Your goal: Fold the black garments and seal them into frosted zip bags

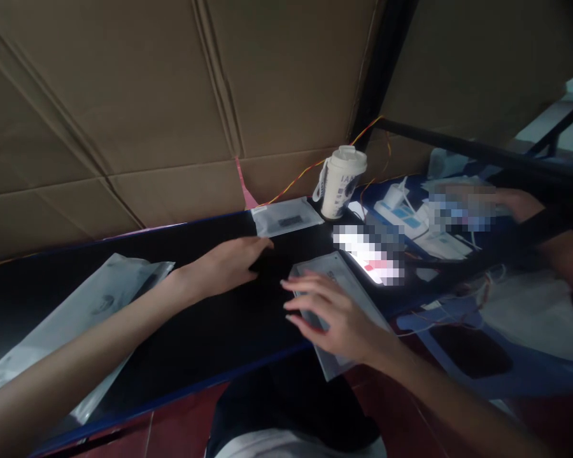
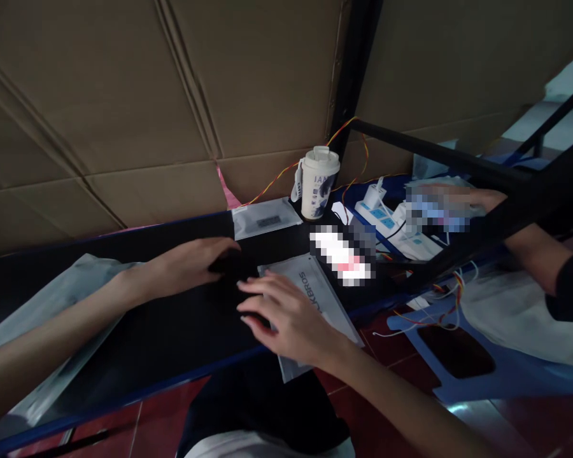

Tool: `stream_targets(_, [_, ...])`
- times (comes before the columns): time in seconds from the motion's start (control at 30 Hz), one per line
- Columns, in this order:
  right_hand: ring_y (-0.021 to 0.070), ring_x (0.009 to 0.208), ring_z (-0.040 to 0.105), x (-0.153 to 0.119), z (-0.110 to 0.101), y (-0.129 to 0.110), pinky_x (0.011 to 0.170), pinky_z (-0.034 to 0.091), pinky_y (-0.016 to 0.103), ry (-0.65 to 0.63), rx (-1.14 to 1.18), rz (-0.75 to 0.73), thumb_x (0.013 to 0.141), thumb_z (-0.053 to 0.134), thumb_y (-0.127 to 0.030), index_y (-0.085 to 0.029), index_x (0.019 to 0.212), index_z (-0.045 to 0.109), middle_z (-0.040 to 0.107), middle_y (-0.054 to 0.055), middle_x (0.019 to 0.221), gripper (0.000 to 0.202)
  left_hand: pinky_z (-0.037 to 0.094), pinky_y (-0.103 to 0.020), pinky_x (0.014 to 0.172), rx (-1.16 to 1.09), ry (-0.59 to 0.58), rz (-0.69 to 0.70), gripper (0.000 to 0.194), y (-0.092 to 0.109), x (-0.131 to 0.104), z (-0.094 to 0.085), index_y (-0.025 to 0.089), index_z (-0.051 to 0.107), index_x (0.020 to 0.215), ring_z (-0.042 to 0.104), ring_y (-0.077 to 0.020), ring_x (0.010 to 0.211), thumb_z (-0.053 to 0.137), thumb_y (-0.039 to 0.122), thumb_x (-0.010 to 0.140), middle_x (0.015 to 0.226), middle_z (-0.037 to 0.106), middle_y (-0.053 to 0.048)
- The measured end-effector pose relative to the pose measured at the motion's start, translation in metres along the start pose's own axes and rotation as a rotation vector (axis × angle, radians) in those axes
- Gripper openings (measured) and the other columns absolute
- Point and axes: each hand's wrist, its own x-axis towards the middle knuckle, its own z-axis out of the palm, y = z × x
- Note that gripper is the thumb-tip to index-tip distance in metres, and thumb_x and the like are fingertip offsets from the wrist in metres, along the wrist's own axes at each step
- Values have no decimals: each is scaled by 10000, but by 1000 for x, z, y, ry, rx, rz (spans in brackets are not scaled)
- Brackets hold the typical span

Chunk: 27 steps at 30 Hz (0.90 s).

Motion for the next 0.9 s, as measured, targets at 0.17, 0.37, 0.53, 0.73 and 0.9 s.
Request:
stream_targets(0.17, [276,1133,569,-16,6,28,937,502,484,7,-231,327,878,598,-289,-150,1142,550,614,146,1180,303,470,-433,912,286,352,-158,355,4,-38,35,165,570,1094,552,-287,1027,519,90,751,1073,550,-118])
stream_targets(0.37, [343,1167,549,-39,27,28,916,495,531,-136,-397,383,851,586,-511,-125,1112,592,597,200,1220,466,450,-489,985,256,281,-144,545,16,-77,97,198,489,1067,436,-308,1286,414,-42,584,1362,473,-151])
stream_targets(0.53, [404,1252,467,-39,39,12,968,444,572,-96,-462,410,808,577,-602,-76,1091,608,529,265,1305,598,427,-483,1021,287,249,-177,720,18,-76,99,124,356,1355,447,-307,1298,407,-24,652,1400,476,-187])
stream_targets(0.73, [342,1123,569,-32,45,-1,857,523,518,-122,-444,432,879,584,-378,-135,1089,638,605,197,1224,325,418,-471,1040,302,223,-210,772,15,-74,100,169,368,1407,434,-306,1318,453,-10,661,1431,474,-149])
stream_targets(0.9, [321,1142,576,-24,47,-2,897,523,485,-172,-443,403,868,544,-159,-111,1097,653,643,184,1201,258,422,-436,1049,194,248,-209,781,13,-77,98,194,440,1379,442,-267,1319,417,-46,636,1407,515,-105])
